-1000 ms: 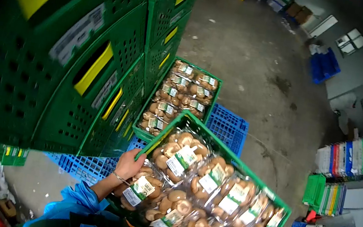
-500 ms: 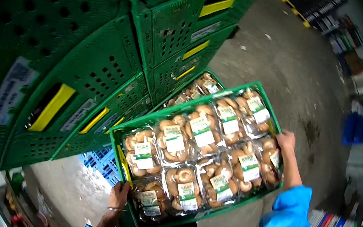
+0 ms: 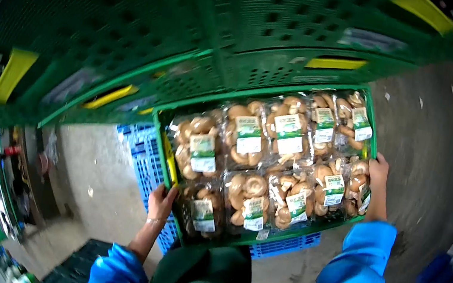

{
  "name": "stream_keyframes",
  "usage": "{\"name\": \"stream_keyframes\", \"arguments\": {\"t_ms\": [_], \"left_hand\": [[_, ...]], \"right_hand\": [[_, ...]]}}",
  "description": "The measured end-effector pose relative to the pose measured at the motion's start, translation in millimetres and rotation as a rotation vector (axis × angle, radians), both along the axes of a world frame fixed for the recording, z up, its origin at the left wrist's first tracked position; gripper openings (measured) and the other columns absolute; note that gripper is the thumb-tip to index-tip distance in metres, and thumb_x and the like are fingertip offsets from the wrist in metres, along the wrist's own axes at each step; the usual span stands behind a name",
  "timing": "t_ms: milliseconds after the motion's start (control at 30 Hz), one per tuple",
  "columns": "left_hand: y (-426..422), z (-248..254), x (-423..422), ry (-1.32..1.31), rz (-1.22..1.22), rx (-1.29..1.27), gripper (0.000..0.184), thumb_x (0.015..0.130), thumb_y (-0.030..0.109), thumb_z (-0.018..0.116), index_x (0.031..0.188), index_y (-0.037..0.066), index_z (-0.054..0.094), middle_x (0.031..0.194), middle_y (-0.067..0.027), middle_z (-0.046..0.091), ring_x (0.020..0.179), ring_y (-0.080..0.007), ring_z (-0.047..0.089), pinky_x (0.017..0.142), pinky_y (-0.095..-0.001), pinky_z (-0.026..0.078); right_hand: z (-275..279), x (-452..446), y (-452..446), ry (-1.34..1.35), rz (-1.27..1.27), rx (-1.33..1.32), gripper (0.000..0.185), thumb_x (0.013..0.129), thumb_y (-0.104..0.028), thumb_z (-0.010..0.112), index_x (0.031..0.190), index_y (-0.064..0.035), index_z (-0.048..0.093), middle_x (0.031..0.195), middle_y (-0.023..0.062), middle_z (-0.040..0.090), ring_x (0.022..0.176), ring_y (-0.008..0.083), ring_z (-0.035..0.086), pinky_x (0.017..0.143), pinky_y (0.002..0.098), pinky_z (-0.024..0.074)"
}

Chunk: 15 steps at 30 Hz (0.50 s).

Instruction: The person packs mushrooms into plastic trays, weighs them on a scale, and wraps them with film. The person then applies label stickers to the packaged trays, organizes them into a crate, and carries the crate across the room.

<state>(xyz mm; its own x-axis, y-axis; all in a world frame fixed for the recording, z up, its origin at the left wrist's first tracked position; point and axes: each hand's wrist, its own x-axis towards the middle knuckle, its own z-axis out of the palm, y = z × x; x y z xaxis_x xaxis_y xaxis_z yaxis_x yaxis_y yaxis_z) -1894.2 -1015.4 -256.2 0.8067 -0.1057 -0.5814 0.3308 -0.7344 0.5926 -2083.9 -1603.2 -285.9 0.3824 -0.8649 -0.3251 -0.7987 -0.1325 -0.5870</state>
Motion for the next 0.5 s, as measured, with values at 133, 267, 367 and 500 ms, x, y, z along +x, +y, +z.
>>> {"name": "stream_keyframes", "arguments": {"t_ms": [133, 267, 367, 500], "left_hand": [[-16, -27, -63, -0.24, 0.054, -0.08, 0.035, 0.082, 0.021, 0.059, 0.111, 0.002, 0.053, 0.101, -0.0198, 0.053, 0.093, -0.0358, 0.05, 0.083, -0.0404, 0.04], [-25, -27, -111, -0.324, 0.092, -0.193, 0.052, 0.077, 0.015, 0.058, 0.124, -0.001, 0.041, 0.112, -0.0236, 0.045, 0.096, -0.0401, 0.047, 0.085, -0.0445, 0.039], [-44, -4, -95, -0.219, 0.011, -0.315, 0.051, 0.075, 0.015, 0.059, 0.122, 0.0, 0.042, 0.112, -0.0222, 0.044, 0.102, -0.0383, 0.046, 0.088, -0.0412, 0.04], [-24, -4, -76, -0.162, -0.039, -0.398, 0.05, 0.068, 0.015, 0.061, 0.113, -0.001, 0.048, 0.106, -0.0175, 0.048, 0.099, -0.0349, 0.049, 0.084, -0.0387, 0.044]], "right_hand": [[45, -52, 46, -0.032, 0.019, -0.247, 0.053, 0.087, -0.022, 0.047, 0.13, 0.006, 0.034, 0.135, 0.0207, 0.036, 0.123, 0.0281, 0.037, 0.101, 0.0343, 0.0299], [18, -122, 106, -0.307, -0.168, 0.021, 0.054, 0.091, -0.036, 0.038, 0.136, -0.0057, 0.031, 0.139, 0.0177, 0.03, 0.122, 0.0317, 0.037, 0.099, 0.0365, 0.0321], [47, -34, 166, 0.219, -0.504, -0.218, 0.065, 0.086, -0.054, 0.036, 0.139, -0.016, 0.026, 0.143, 0.0154, 0.019, 0.129, 0.0323, 0.025, 0.1, 0.0458, 0.0275], [27, -37, 151, 0.416, -0.522, -0.167, 0.087, 0.075, -0.073, 0.035, 0.142, -0.0219, 0.014, 0.146, 0.0192, -0.006, 0.132, 0.034, 0.016, 0.099, 0.0505, 0.0244]]}}
